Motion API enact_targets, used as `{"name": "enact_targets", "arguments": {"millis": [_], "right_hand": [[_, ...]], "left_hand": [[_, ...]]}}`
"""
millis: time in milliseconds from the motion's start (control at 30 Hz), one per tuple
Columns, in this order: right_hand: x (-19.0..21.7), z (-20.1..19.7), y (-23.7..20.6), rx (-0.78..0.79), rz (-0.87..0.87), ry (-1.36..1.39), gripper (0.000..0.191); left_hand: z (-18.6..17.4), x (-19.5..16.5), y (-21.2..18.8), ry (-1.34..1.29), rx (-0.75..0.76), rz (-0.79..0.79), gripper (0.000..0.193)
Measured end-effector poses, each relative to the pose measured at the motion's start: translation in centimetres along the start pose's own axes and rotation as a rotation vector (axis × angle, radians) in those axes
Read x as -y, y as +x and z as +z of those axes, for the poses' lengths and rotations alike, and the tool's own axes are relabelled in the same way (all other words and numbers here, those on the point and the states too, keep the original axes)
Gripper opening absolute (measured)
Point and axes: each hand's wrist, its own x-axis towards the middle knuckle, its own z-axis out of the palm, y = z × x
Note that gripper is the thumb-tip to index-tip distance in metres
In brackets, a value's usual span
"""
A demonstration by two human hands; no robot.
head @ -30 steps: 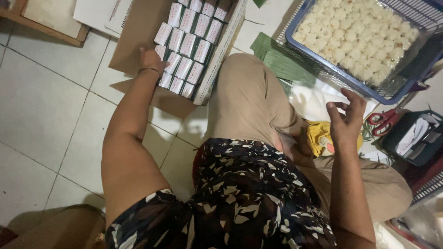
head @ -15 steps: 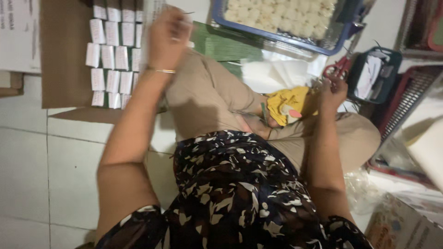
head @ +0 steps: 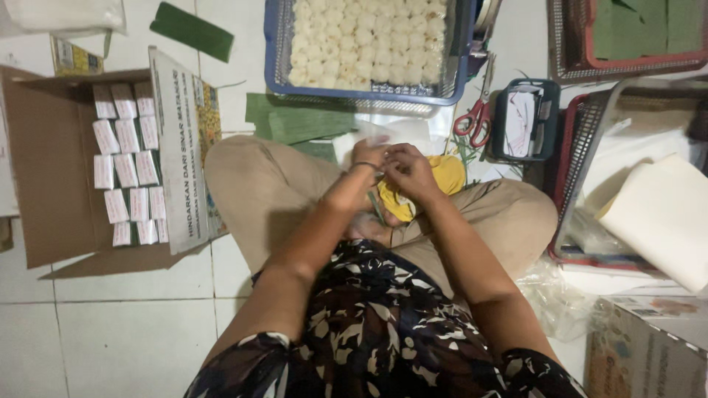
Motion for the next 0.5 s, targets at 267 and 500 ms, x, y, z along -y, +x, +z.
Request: {"name": "enact_targets", "arguments": {"millis": [267, 500], "right_hand": [[-3.0, -2.0, 2.3, -0.297, 0.612, 0.814, 0.028], [-4.0, -1.9, 3.0, -0.248, 0.549, 0.479, 0.027]], "left_hand": [[-16.1, -15.4, 2.6, -0.003, -0.408, 0.110, 0.020], [-12.9, -26.7, 10.1, 0.286, -0.630, 1.283, 0.042]]}}
